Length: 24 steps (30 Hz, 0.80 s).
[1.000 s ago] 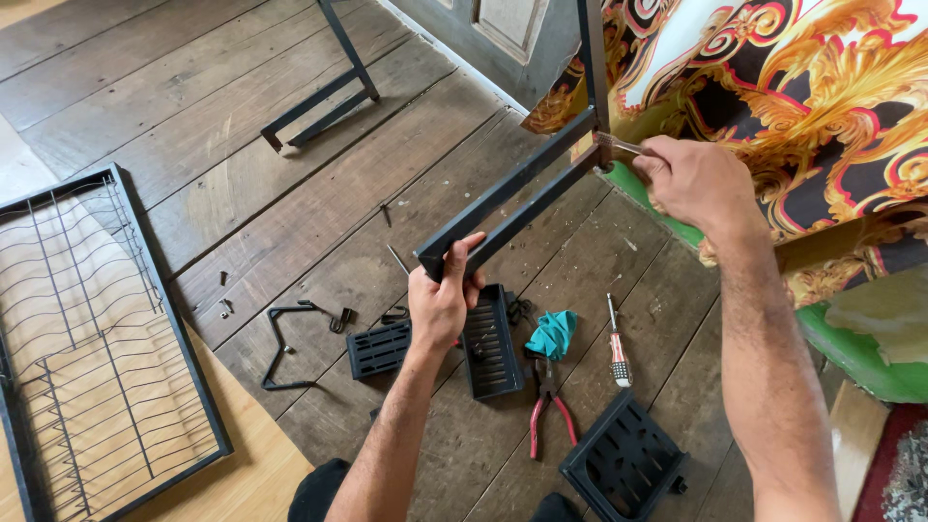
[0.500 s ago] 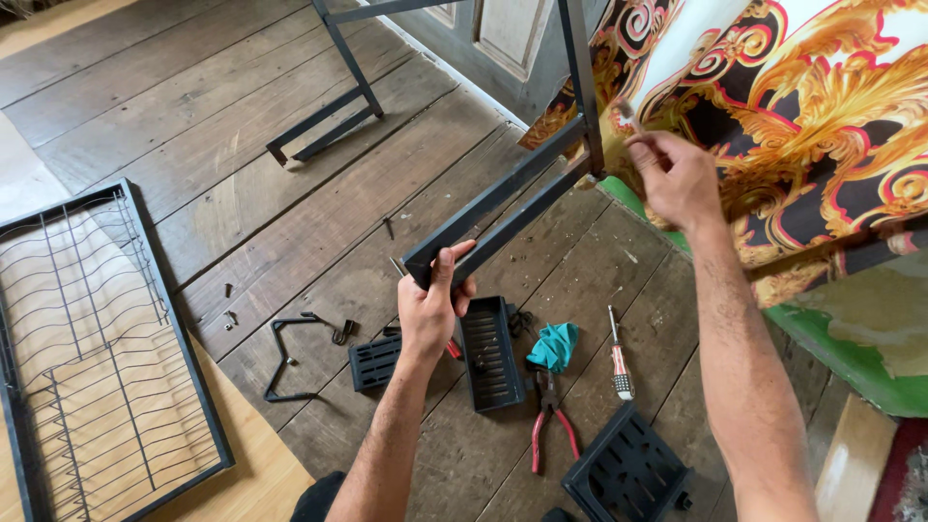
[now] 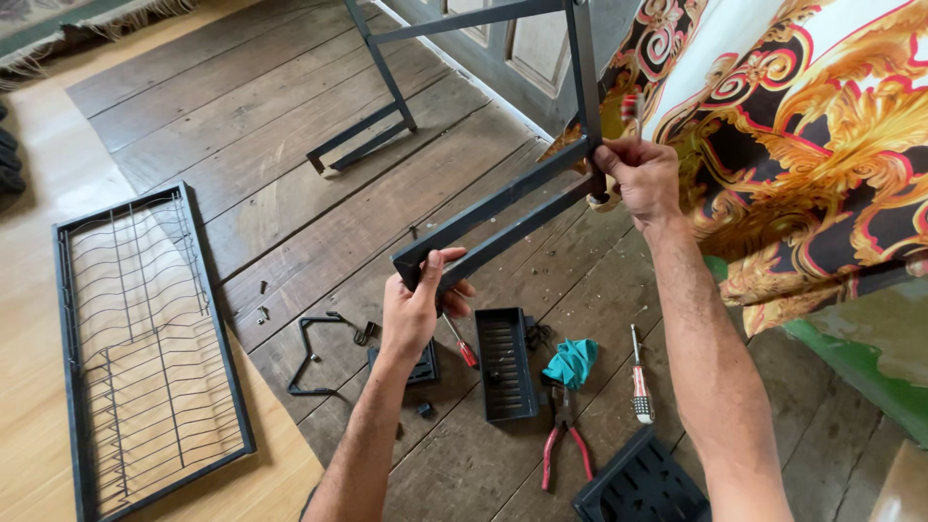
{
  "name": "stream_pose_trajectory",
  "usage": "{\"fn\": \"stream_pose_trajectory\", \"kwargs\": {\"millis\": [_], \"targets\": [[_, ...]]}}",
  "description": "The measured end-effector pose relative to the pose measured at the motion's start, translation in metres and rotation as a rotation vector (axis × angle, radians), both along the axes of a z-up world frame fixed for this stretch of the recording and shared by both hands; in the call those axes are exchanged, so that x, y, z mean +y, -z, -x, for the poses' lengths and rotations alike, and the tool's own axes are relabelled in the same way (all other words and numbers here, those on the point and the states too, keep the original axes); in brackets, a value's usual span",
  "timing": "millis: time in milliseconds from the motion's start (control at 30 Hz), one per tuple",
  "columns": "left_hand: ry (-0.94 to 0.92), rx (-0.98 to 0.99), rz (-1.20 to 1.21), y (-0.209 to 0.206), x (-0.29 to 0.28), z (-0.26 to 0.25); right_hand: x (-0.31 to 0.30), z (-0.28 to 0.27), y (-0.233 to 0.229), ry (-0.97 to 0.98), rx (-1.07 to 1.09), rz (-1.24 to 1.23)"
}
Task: The person assembles a black metal frame by attaching a wire mesh panel using a screwdriver, then wipes the frame with a cloth and uses a wire brush to clean the metal surface.
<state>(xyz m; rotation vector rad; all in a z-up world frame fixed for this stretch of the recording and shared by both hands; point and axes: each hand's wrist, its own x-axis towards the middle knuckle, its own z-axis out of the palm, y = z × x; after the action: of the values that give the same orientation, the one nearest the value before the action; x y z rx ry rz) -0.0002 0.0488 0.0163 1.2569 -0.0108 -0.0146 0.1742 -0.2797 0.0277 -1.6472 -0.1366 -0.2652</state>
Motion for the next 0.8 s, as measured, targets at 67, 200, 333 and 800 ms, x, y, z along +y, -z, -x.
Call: {"fn": "stream_pose_trajectory", "kwargs": {"millis": [67, 200, 333, 800], "targets": [[-0.002, -0.012, -0.025, 0.000, 0.001, 0.000, 0.001, -0.002, 0.002, -0.018, -0.082, -0.006], [-0.107, -0.087, -0.124, -0.004, 0.003, 0.001, 0.007, 0.001, 0.001, -0.049, -0.181, -0.069], [-0.300, -0.307, -0.529, -0.033, 0.010, 0.003, 0.011, 0.008, -0.003, 0.038, -0.203, -0.024], [0.351, -0.236, -1.359, -0.149, -0.039, -0.067, 0.023, 0.032, -0.027, 0.017, -0.190, 0.026]]}}
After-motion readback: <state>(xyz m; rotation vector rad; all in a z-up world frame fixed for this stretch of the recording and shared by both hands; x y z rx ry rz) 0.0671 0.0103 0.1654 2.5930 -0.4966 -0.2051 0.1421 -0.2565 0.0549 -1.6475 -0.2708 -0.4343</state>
